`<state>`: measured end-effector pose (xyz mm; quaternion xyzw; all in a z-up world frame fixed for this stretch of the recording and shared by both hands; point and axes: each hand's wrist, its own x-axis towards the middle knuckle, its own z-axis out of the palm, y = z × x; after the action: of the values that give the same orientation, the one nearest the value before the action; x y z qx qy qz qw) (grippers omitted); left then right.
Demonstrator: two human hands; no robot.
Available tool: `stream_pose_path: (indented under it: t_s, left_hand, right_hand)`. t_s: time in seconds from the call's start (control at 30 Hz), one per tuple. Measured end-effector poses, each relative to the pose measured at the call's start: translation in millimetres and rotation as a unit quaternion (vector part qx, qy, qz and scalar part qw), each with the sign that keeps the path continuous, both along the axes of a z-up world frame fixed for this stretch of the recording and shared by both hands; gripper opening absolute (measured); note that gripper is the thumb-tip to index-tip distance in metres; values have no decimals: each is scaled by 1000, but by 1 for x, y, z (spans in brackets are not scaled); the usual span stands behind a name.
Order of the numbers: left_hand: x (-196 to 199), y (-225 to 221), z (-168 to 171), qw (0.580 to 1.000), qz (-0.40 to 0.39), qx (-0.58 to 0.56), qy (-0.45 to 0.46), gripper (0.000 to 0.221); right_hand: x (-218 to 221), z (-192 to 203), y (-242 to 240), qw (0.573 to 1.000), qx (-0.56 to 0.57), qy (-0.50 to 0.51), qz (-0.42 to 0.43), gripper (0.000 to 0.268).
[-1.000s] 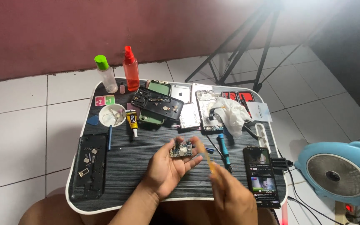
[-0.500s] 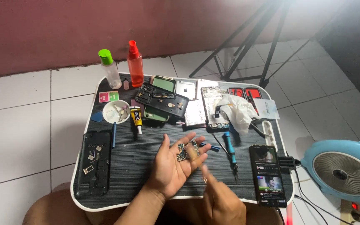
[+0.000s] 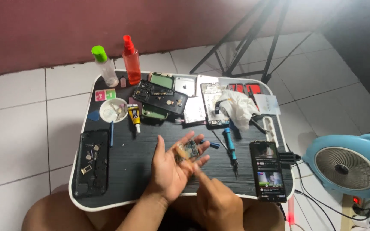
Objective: Cleaning a smartphone motherboard using a small brush and cleaning solution on a portable repair table.
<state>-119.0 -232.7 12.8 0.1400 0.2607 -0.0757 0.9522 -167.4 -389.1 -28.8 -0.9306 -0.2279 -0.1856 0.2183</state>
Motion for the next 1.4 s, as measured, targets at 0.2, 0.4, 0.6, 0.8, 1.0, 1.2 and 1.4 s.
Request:
stream_pose_path:
  t_s: [0.2, 0.4, 0.6, 0.8, 1.0, 1.2, 1.4]
  left_hand:
    - [1, -4, 5, 1000, 14, 6, -2, 98]
    - [2, -4, 15, 999, 39, 5, 10, 98]
    - [0, -7, 3, 999, 37, -5, 9, 101]
    - [4, -7, 4, 998, 59, -11, -2, 105]
    - [6, -5, 6, 997, 68, -22, 12, 107]
    - [-7, -10, 10, 998, 58, -29, 16, 104]
    - [-10, -10, 23, 997, 59, -31, 26, 105]
  right_hand:
    - [-1, 24, 5, 1000, 21, -12, -4, 58]
    - [-4, 7, -8, 999, 8, -23, -22, 54]
    - [-1, 1, -3, 999, 6, -27, -41, 51]
    - [-3, 2, 0, 1000, 23, 16, 3, 56]
    - [-6, 1, -9, 999, 40, 34, 1, 60]
    - [-12, 1, -10, 997, -12, -2, -72, 59]
    - [-15, 21, -7, 999, 17, 21, -43, 58]
